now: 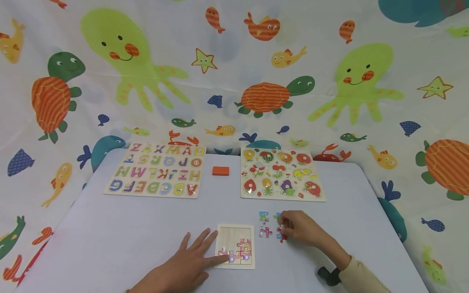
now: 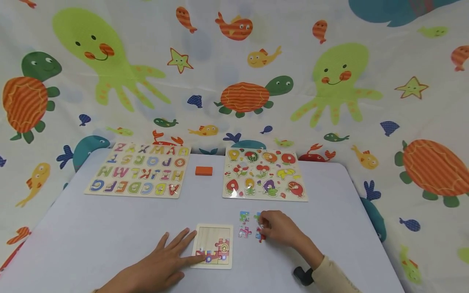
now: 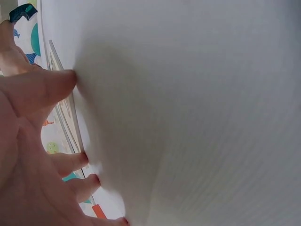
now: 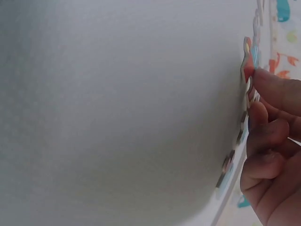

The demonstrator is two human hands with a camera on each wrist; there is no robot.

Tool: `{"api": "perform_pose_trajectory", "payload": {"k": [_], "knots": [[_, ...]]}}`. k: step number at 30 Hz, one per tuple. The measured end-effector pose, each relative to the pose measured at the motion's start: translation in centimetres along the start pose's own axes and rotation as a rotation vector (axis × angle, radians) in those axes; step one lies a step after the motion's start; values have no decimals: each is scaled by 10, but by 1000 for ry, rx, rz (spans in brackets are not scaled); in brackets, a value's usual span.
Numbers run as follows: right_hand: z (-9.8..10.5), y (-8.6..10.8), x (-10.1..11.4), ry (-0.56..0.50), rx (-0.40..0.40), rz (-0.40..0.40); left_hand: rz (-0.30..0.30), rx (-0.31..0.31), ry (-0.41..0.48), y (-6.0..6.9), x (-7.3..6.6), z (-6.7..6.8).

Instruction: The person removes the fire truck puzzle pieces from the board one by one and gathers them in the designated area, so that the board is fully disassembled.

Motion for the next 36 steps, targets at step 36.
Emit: {"api": "perform_pose_trajectory", "payload": {"k": [36], "knots": [[-30,-29,91,326,74,473,-43,-9,-28,4,0,-1]]}}
Point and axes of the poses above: each hand's wrist, its own y-axis away from the middle knuckle, its own z-axis out of the back of the hand, x = y × z, the point moved 3 cm from there along -y, towards the middle knuckle, and after that the axes turned 13 degrees about y, right-handed, at the moved point
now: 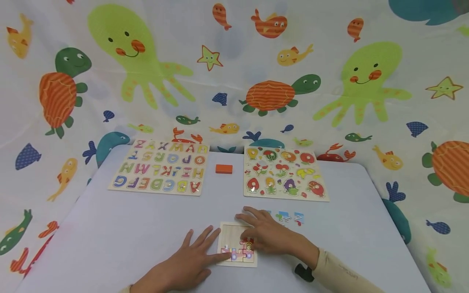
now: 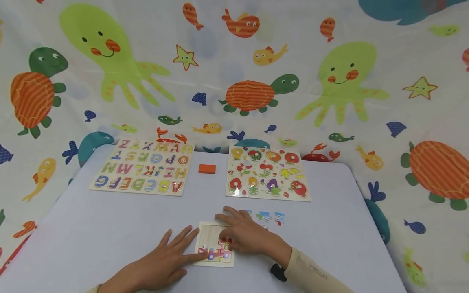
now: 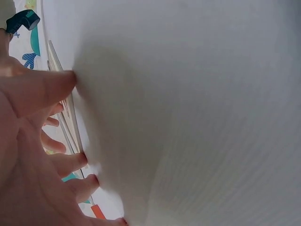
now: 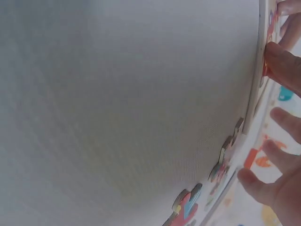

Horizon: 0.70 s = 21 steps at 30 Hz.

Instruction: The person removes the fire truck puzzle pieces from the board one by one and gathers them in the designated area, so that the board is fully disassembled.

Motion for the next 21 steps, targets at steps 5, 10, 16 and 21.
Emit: {"api": "perform_pose_trajectory", "payload": {"k": [5,10,16,21], "knots": [[0,-1,3,-14,-4,-25,6,3,13,0,0,1],[0,-1,4,-32,-41,-31,13,4,14,0,0,2],[-3,5,-1,-176,-91,-52,15,2,16,-1,0,2],[1,20,-13,-398,-148,-132,14,-2,15,-1,0,1]]}}
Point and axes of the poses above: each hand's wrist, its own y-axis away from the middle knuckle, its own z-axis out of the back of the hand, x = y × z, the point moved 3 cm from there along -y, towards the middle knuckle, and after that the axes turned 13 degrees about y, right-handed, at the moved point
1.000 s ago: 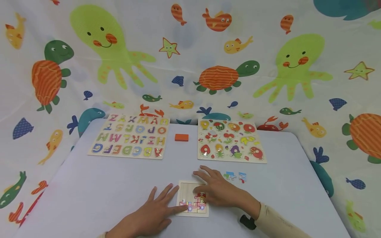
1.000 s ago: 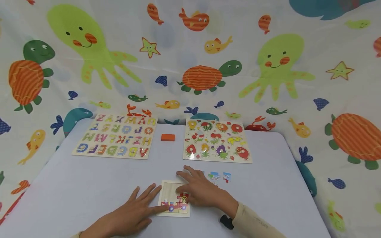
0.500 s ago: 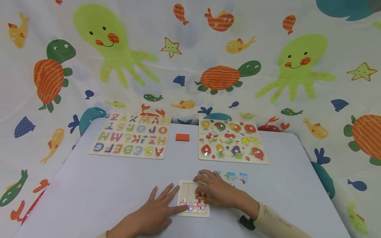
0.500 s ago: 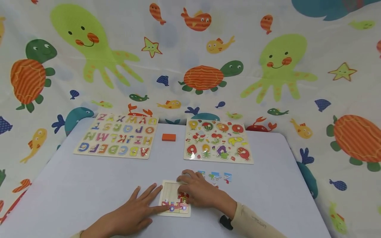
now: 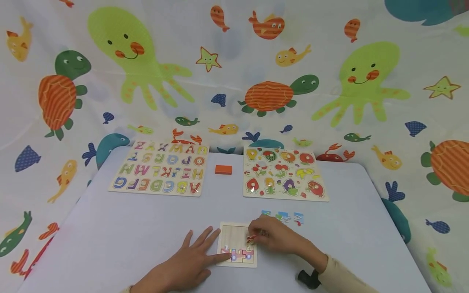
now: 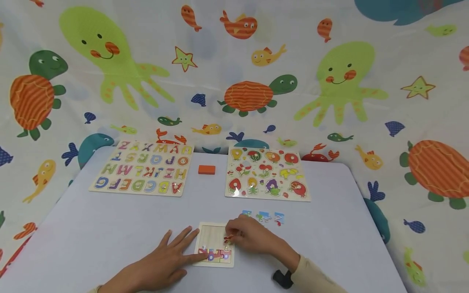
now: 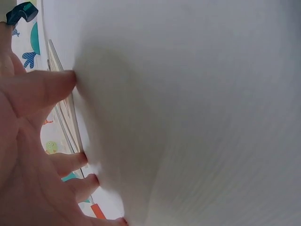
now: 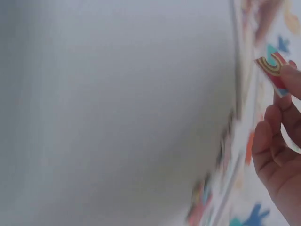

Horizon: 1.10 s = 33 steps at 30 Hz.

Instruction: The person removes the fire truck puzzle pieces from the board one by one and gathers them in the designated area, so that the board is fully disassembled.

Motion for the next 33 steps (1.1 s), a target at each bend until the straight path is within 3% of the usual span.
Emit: {"api": "perform_pose_trajectory", "payload": {"k": [5,13,17,24,33], "knots": [[25,28,-26,-79,-16,-113,-1,-7,-2,-1,0,-1],[52,70,-62,30,81,-254,1,-10,-4,0,1,-1],[50,73,-67,93,110,-274,3,-9,3,1,1,0],[45,68,-68,277,73,-267,15,6,23,-2,1,-1],[45,65,-65,342,81,-242,4,-1,17,-1,0,1]]}}
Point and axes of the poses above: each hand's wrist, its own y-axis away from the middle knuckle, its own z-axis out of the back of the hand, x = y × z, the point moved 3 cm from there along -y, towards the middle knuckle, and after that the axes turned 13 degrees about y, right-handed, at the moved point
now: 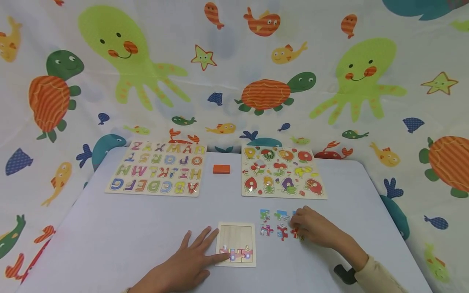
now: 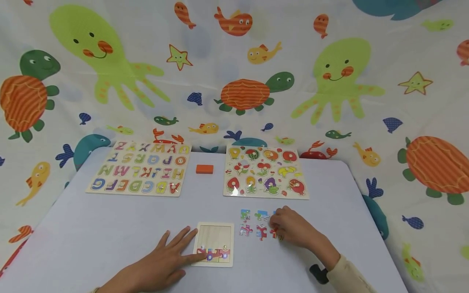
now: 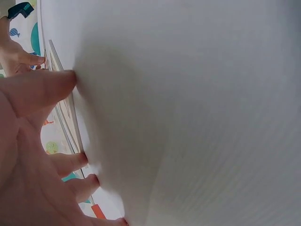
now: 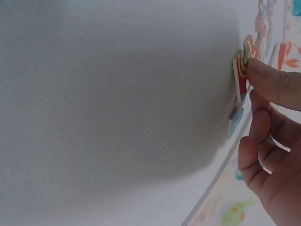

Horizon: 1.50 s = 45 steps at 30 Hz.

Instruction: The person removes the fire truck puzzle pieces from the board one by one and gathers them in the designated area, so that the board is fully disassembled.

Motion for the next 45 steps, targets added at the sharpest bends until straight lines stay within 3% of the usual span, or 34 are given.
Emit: {"api": "perform_pose_trajectory", "payload": {"k": [6,12,15,21,25,30,36,39,45], "knots": [[3,0,4,59,-16,21,7,-2,7,1,0,0],[0,-1,6,130,-25,-48,2,-10,-1,2,1,0],[0,-3,12,157,-64,-44,3,-9,2,2,1,0],[4,-13,59,98,-136,103,-7,-8,-3,2,0,1],[2,-30,91,48,-78,193,-14,-9,-10,1,0,2],[-4,-52,123,63,-12,277,-22,-5,-10,1,0,2],[-17,-63,153,88,-33,412,-41,0,-13,1,2,0],[-21,-64,161,76,-46,422,-46,1,-16,0,2,0],[-26,-64,169,-77,21,336,-40,11,-7,2,2,1]]}}
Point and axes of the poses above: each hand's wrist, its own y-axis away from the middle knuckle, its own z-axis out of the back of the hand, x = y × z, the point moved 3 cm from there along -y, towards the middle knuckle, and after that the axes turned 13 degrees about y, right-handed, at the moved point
